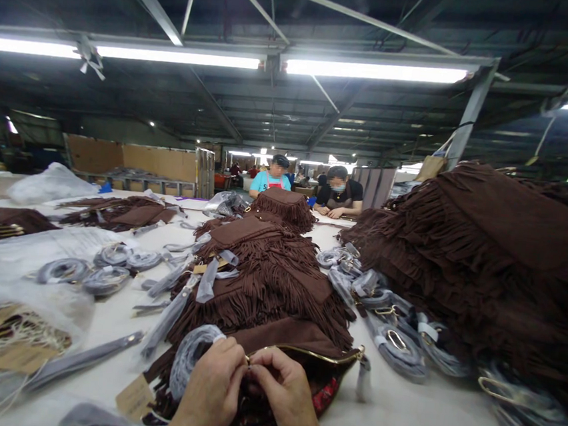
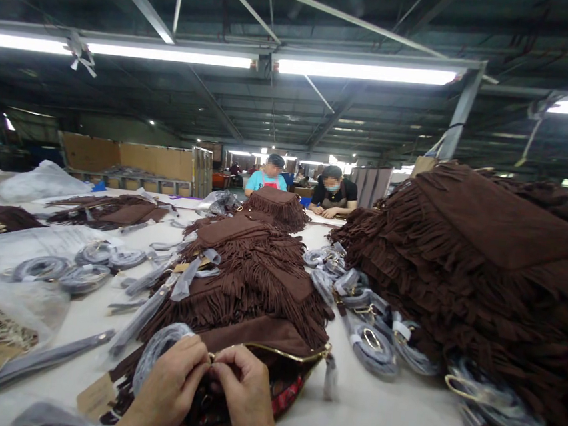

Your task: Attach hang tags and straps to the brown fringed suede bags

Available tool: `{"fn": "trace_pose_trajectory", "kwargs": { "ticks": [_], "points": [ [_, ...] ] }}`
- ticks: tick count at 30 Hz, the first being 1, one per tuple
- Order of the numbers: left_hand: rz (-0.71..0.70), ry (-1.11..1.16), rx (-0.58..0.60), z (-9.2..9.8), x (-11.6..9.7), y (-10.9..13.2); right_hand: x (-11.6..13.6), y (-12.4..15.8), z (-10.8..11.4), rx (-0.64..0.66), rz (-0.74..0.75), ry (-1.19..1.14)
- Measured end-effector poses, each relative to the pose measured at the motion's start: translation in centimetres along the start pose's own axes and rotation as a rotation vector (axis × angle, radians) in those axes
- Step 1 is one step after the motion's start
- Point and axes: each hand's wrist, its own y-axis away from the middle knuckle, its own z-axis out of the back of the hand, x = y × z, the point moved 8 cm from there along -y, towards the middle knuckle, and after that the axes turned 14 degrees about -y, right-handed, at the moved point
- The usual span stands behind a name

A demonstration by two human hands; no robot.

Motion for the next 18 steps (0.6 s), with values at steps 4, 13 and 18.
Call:
{"fn": "trace_pose_trajectory", "kwargs": {
  "ticks": [4,13,18],
  "points": [
    [-0.018,-0.026,-0.044,0.1,-0.4,0.2,1.8,0.4,-0.5,0.039,0.175,0.232],
    [-0.064,-0.04,-0.062,0.2,-0.7,0.2,3.0,0.6,-1.6,0.159,0.353,0.44],
    [0.107,-0.068,-0.067,2.8,5.0,-0.8,3.6,0.2,-1.0,0.139,0.302,0.47]
  ]
}}
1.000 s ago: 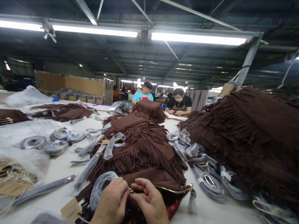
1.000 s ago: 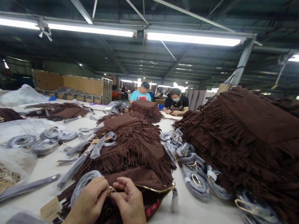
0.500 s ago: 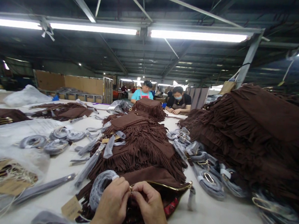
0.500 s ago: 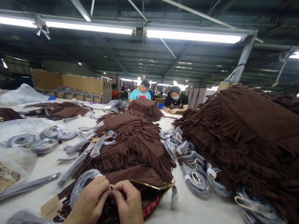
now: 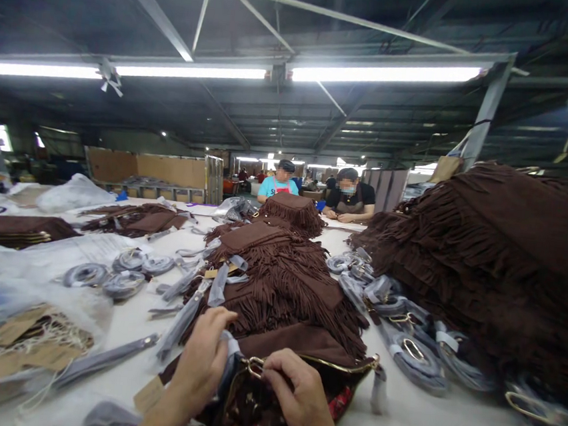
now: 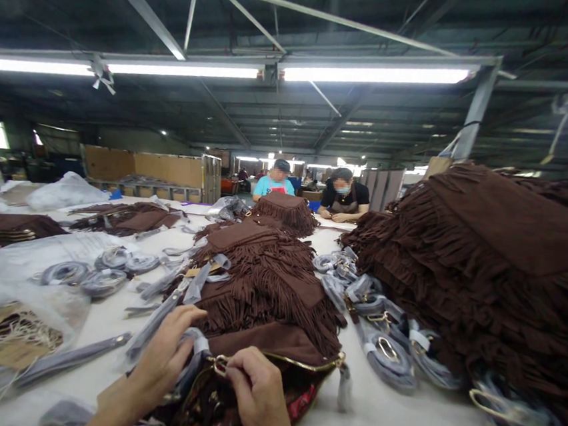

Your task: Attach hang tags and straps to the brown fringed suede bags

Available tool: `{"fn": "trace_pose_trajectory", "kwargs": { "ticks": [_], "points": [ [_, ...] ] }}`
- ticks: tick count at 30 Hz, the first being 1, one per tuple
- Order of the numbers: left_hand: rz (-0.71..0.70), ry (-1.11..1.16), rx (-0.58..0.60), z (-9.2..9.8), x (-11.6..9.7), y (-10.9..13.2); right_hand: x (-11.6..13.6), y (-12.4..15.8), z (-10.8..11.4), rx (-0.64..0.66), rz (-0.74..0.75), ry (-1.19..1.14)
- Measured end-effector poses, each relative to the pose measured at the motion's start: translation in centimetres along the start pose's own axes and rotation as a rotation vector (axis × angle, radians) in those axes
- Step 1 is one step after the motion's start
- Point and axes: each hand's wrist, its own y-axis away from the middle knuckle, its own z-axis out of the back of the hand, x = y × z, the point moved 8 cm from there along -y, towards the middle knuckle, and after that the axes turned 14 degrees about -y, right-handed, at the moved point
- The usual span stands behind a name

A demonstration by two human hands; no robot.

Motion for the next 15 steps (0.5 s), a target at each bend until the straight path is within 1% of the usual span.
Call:
{"fn": "trace_pose_trajectory", "kwargs": {
  "ticks": [1,2,3,4,5,6,7,9,11,12,13,15],
  "points": [
    [0.077,-0.089,0.056,-0.3,1.7,-0.1,0.0,-0.1,0.2,0.002,-0.017,-0.007],
    [0.14,-0.173,0.139,-0.8,3.3,0.0,-0.1,-0.1,0.5,0.0,-0.047,-0.022],
    [0.181,-0.237,0.229,-1.4,4.5,0.2,-0.4,-0.2,0.9,-0.007,-0.087,-0.048],
    [0.2,-0.275,0.301,-1.9,5.2,0.4,-0.6,-0.3,1.3,-0.023,-0.128,-0.08],
    [0.206,-0.291,0.338,-2.1,5.5,0.5,-0.7,-0.4,1.7,-0.043,-0.164,-0.11],
    [0.209,-0.293,0.328,-1.7,5.3,0.5,-0.7,-0.4,2.1,-0.061,-0.187,-0.13],
    [0.206,-0.295,0.283,-1.0,4.8,0.3,-0.4,-0.5,2.4,-0.072,-0.196,-0.142],
    [0.151,-0.33,0.148,1.2,2.6,-0.2,0.5,-0.6,2.6,-0.058,-0.198,-0.162],
    [0.016,-0.366,0.006,3.4,-1.0,-0.8,1.6,-0.5,1.8,0.011,-0.229,-0.217],
    [-0.072,-0.376,-0.037,4.2,-3.1,-0.9,2.2,-0.4,1.3,0.052,-0.251,-0.258],
    [-0.16,-0.378,-0.056,4.7,-5.2,-1.0,2.8,-0.2,0.7,0.095,-0.265,-0.291],
    [-0.315,-0.349,-0.062,5.1,-8.7,-0.8,4.1,0.2,0.1,0.154,-0.241,-0.305]
  ]
}}
